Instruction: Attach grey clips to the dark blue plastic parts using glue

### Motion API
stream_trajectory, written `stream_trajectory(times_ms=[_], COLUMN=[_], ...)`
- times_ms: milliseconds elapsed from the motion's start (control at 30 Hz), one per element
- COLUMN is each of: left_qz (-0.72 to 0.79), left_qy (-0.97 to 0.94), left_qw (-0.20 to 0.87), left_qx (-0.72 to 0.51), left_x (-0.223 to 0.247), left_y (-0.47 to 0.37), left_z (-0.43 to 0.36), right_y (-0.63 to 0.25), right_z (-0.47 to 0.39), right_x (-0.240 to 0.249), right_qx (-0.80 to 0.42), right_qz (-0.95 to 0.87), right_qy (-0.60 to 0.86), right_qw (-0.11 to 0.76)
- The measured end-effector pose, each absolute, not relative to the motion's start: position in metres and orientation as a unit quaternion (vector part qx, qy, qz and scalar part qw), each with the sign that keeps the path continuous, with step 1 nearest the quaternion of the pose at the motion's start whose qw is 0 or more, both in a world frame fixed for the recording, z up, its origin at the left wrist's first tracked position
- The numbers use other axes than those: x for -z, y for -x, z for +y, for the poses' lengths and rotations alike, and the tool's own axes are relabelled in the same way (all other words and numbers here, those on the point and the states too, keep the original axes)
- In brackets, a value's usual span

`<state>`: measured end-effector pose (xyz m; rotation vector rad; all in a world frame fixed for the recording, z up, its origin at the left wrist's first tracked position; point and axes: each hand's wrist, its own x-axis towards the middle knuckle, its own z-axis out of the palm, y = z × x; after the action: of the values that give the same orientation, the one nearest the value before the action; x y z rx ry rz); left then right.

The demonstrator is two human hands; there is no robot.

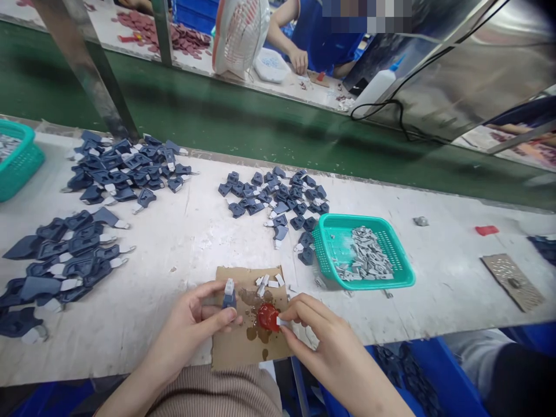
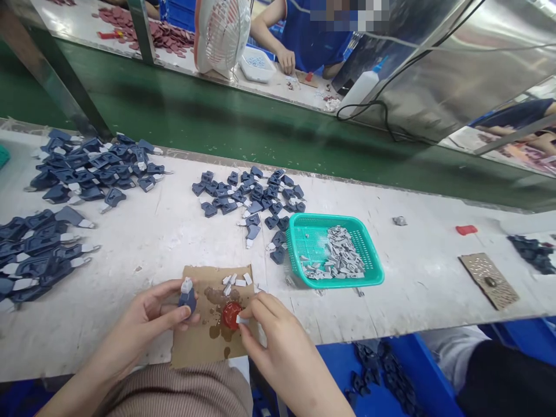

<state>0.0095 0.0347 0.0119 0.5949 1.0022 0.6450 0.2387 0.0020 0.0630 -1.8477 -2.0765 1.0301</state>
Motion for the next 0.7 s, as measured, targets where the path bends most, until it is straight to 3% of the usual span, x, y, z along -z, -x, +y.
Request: stream_trajectory(times_ms=[267,567,700], left_qz=[0.435,0.402,0.376], left_qy=[-0.241,-0.28,-0.283], left_qw=[0.81,0.802,0.808], left_qx=[-0.31,-0.341,-0.354], left_x=[-0.015,-0.021,-0.028], left_y=[-0.008,-0.028,-0.042], left_z=[0.037,0.038,0.037], right_y=[-0.236,-0.242,-0.239], right_z=[0.007,0.012,0.015], right_x=[-0.07,-0.084,-0.087], right_qx=[-0.358,-0.509,-0.536], right_qz=[-0.688,-0.486,-0.457], right_qy=[0.625,0.655,0.635], right_qw=[0.087,0.277,0.319])
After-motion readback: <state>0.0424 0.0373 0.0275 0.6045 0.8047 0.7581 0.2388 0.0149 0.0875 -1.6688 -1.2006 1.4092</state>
